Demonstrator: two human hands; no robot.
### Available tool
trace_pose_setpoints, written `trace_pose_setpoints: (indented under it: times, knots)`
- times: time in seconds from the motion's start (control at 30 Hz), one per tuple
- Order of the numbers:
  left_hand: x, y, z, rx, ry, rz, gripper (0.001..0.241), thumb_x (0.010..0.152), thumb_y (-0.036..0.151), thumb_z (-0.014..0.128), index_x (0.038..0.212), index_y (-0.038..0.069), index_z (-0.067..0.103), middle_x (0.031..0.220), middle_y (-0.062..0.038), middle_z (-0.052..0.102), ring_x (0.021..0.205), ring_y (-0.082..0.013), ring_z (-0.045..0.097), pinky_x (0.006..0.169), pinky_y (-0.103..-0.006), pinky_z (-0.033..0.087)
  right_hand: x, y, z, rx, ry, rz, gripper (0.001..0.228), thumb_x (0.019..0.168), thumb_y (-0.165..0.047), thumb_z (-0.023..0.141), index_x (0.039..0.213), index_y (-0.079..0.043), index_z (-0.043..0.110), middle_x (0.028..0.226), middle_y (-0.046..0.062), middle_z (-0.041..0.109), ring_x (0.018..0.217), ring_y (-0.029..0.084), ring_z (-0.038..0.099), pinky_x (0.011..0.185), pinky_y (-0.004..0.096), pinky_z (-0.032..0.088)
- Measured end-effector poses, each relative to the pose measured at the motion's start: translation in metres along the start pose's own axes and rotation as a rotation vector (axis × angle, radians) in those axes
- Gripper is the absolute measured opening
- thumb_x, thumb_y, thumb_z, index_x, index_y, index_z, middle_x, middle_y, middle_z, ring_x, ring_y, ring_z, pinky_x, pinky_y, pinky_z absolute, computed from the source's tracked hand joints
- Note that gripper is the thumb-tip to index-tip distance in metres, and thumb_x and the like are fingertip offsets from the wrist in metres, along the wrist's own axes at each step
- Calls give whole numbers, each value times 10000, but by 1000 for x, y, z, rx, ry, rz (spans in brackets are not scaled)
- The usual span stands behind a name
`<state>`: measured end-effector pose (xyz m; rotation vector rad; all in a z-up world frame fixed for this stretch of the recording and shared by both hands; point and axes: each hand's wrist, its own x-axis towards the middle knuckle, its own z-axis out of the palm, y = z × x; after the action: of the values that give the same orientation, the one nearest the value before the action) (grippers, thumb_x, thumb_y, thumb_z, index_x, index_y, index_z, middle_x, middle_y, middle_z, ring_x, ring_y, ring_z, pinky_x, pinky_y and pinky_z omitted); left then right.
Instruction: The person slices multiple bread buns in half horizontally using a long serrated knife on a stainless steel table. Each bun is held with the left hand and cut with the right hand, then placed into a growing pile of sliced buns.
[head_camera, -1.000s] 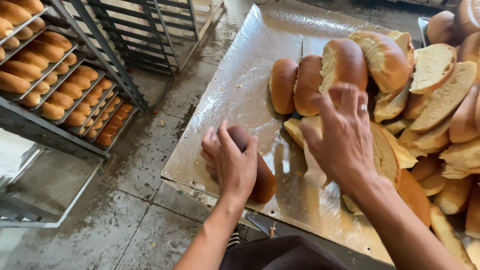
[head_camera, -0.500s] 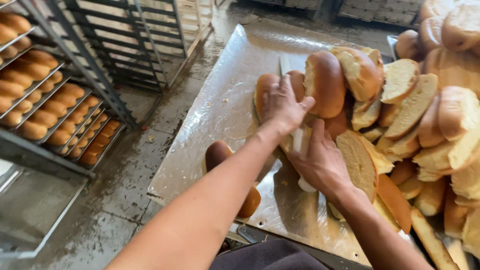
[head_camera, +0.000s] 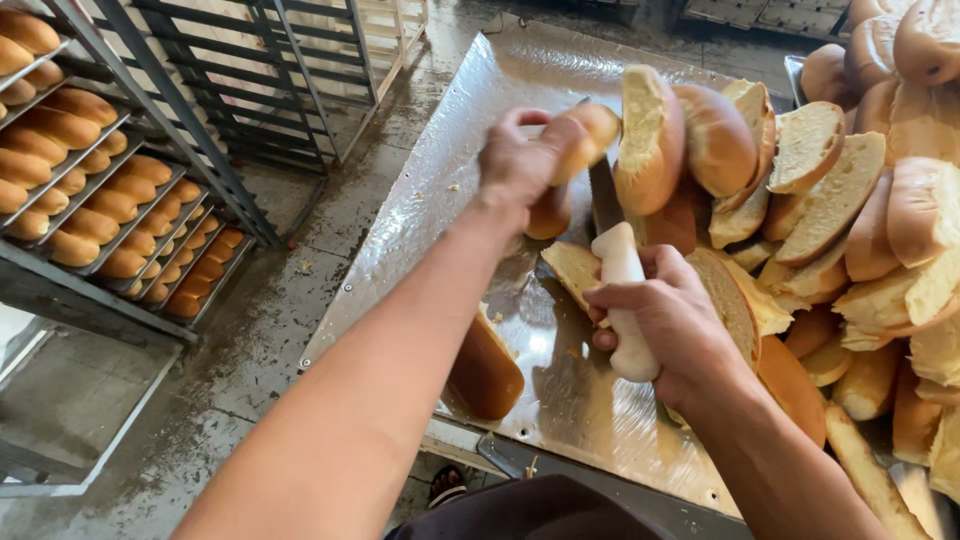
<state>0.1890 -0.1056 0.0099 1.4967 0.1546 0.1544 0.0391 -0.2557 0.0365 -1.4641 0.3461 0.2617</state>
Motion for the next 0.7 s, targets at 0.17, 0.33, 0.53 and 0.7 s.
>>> trace_pose_setpoints:
  times: [0.17, 0.33, 0.53, 0.7]
  knots:
    - [5, -16, -39, -409, 242, -118, 526, 740, 325, 831, 1178, 88, 659, 1065, -121, 729, 806, -179, 680, 626, -333, 568, -24, -23, -15, 872, -436, 230, 391, 979, -7, 590, 1321, 140, 471, 975, 132, 594, 630, 111, 582, 489, 199, 518]
    - [5, -22, -25, -263, 320, 26, 549, 761, 289, 799, 1254, 101, 643, 1082, -106, 771, 868, -177, 707, 749, -349, 590, -64, -32, -19, 1699, -717, 430, 198, 1118, -62, 480, 1229, 75, 391, 935, 103, 510, 622, 121, 528, 507, 254, 535]
    - [-5, -15, 10, 93, 471, 176, 572, 851, 341, 776, 1353, 141, 589, 1201, -120, 636, 1048, -254, 679, 911, -378, 578, -70, -50, -32, 1227, -779, -42, 319, 1020, 12, 445, 1312, 122, 376, 979, 134, 486, 625, 127, 491, 503, 252, 509]
    - [-26, -11, 49, 435, 250, 379, 580, 881, 432, 724, 1355, 144, 554, 1260, -131, 544, 1102, -278, 657, 932, -395, 583, -74, -55, -64, 601, -582, -280, 438, 933, 80, 544, 1348, 39, 412, 948, 167, 539, 597, 132, 522, 499, 260, 478]
